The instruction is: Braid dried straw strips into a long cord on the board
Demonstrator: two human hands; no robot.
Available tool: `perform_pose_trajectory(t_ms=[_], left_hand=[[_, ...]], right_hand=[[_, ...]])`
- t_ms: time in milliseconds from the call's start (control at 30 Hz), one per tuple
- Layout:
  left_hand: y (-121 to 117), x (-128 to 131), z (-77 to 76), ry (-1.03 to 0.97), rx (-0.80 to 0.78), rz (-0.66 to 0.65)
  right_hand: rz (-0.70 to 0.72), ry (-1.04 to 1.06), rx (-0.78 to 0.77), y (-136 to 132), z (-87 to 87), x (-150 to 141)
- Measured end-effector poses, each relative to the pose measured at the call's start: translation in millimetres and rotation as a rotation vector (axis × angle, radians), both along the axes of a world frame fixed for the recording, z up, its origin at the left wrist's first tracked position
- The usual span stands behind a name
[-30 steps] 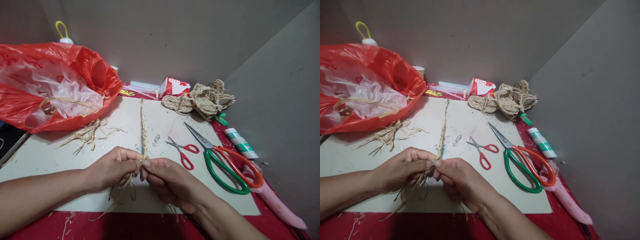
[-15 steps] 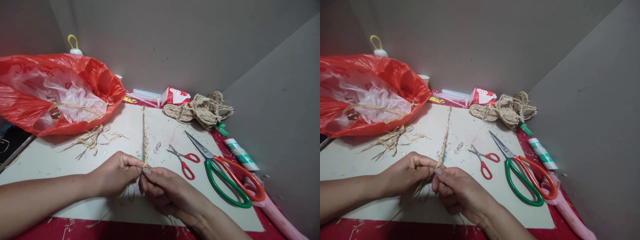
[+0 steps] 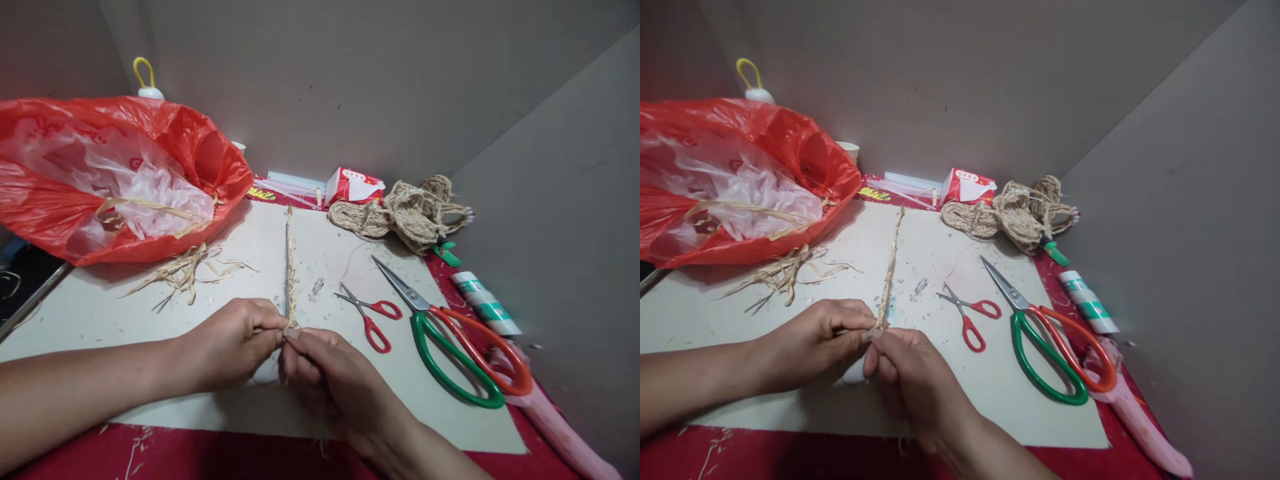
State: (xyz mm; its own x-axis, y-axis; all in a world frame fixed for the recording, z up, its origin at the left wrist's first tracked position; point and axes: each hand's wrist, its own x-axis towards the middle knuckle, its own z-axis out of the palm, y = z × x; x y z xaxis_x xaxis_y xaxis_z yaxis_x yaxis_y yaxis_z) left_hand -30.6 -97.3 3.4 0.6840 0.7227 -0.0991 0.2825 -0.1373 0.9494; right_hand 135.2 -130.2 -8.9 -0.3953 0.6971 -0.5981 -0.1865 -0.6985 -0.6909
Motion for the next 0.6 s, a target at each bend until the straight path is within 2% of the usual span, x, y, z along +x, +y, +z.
perform_pose_trajectory(t_ms=[100,333,467,600], left_hand=[[1.1,-4.3,3.9,0.152,0.217,-0.029],[-11.4,-8.6,9.0,0.561,0.556,-0.040],[-24.7,-3.5,9.6,0.687,0.665,-0.120],[-38.6,5.7,4.4,0.773,0.791,-0.100]], right_hand=[[-0.032,-0.016,-0.023,-1.7,2.3,-0.9],[-0.031,-0.083,-0.027,-2.7,7.9,-1.0],[0.015,-0.071,-0.052,-5.5,7.7,-2.2],[-0.002,0.030,-0.057,-8.3,4.2,-4.4]])
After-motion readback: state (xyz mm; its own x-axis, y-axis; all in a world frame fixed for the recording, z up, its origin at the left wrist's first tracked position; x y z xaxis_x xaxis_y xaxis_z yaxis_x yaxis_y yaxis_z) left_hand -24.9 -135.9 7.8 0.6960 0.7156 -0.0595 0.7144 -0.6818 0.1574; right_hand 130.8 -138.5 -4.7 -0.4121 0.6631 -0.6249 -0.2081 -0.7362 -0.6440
